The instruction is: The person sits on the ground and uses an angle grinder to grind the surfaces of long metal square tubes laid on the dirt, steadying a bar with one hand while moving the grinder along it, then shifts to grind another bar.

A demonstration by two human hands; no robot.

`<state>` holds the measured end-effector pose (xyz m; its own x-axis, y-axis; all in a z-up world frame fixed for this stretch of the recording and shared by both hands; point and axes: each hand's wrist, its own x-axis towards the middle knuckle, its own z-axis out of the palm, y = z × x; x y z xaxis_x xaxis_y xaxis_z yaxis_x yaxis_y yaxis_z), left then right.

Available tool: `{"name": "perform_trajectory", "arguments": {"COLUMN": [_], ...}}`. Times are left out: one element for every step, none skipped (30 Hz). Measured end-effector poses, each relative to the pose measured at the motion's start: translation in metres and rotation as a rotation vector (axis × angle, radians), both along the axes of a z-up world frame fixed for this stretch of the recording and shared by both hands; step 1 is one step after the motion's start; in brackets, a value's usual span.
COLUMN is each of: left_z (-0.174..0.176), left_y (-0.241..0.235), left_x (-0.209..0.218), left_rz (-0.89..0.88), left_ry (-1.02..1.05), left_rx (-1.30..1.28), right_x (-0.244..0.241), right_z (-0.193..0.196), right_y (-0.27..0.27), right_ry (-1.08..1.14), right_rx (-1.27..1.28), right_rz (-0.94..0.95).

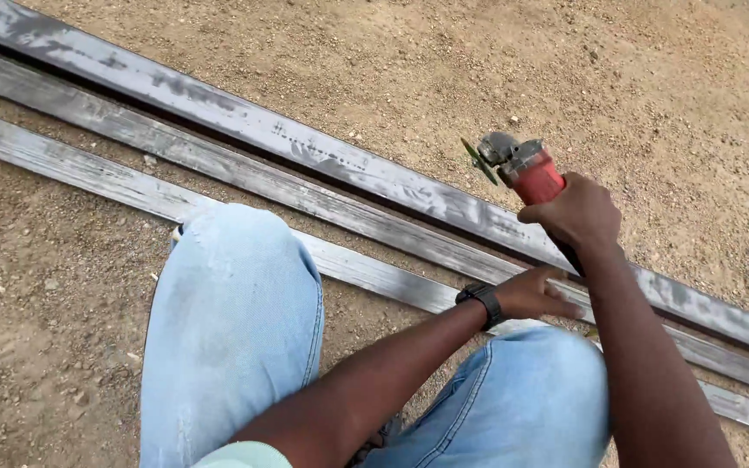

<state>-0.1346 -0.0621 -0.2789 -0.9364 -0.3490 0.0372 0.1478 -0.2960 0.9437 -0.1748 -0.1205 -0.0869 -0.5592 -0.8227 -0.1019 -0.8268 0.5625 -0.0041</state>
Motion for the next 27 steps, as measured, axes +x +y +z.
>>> {"name": "perform_trajectory", "arguments": {"left_z": [-0.003,-0.003,0.001,0.002,0.002,0.001,-0.003,-0.009,-0.015,0.008,0.034,0.06,0.06,0.06,0.06,0.077,0.091,0.106,0.108,0.11,0.113,0.109,0.108,0.108,0.106,0.105,0.105], "left_y": [0.013,0.025,0.027,0.035,0.038,0.04,0.043,0.046,0.057,0.051,0.042,0.032,0.032,0.032,0.032,0.031,0.034,0.037,0.046,0.055,0.06,0.058,0.067,0.076,0.066,0.056,0.046], "left_x": [0.001,0.002,-0.004,-0.005,-0.006,-0.006,-0.015,-0.024,-0.03,-0.012,0.003,0.019,0.011,0.002,-0.006,-0.002,0.004,0.009,0.003,-0.004,-0.014,-0.017,-0.022,-0.027,-0.017,-0.008,-0.001], "left_rz": [-0.02,-0.044,-0.065,-0.084,-0.065,-0.047,-0.054,0.048,0.151,0.143,0.176,0.207,0.203,0.227,0.249,0.244,0.175,0.107,0.087,0.071,0.061,0.046,0.128,0.211,0.188,0.165,0.135], "left_ry": [-0.007,0.046,0.114,0.122,0.156,0.19,0.192,0.263,0.325,0.319,0.15,-0.021,-0.022,-0.04,-0.06,-0.063,-0.045,-0.026,-0.026,0.064,0.162,0.169,0.188,0.211,0.223,0.129,0.041], "left_rx": [0.014,0.037,0.043,0.038,0.028,0.019,0.018,-0.006,-0.017,-0.005,0.062,0.127,0.129,0.014,-0.103,-0.103,-0.073,-0.044,-0.04,0.01,0.055,0.054,-0.037,-0.128,-0.119,-0.124,-0.131], "right_x": [-0.002,-0.004,-0.01,-0.009,-0.007,-0.005,-0.015,-0.026,-0.034,-0.037,-0.042,-0.047,-0.04,-0.033,-0.026,-0.019,-0.011,-0.004,-0.001,0.0,0.001,0.005,0.008,0.01,0.006,0.0,-0.007], "right_z": [-0.001,0.0,0.008,0.012,0.014,0.016,0.01,0.003,-0.006,-0.009,-0.009,-0.008,0.003,0.014,0.025,0.04,0.054,0.067,0.074,0.081,0.091,0.09,0.092,0.095,0.087,0.08,0.075], "right_y": [0.013,0.024,0.03,0.041,0.047,0.052,0.054,0.055,0.061,0.063,0.062,0.061,0.06,0.06,0.059,0.058,0.062,0.066,0.069,0.073,0.073,0.071,0.079,0.086,0.083,0.079,0.077], "right_ry": [-0.007,-0.038,-0.053,-0.043,-0.191,-0.341,-0.339,-0.557,-0.776,-0.774,-0.814,-0.852,-0.85,-0.817,-0.787,-0.788,-0.744,-0.7,-0.693,-0.589,-0.482,-0.472,-0.43,-0.389,-0.37,-0.484,-0.591], "right_rx": [0.014,-0.026,-0.085,-0.092,-0.188,-0.286,-0.289,-0.518,-0.737,-0.73,-0.845,-0.959,-0.959,-0.913,-0.868,-0.868,-0.801,-0.732,-0.735,-0.676,-0.621,-0.628,-0.648,-0.665,-0.666,-0.718,-0.774], "right_rz": [-0.02,-0.074,-0.125,-0.142,-0.253,-0.359,-0.366,-0.409,-0.455,-0.47,-0.436,-0.398,-0.403,-0.422,-0.442,-0.448,-0.423,-0.399,-0.418,-0.384,-0.341,-0.352,-0.31,-0.267,-0.288,-0.332,-0.378]}}
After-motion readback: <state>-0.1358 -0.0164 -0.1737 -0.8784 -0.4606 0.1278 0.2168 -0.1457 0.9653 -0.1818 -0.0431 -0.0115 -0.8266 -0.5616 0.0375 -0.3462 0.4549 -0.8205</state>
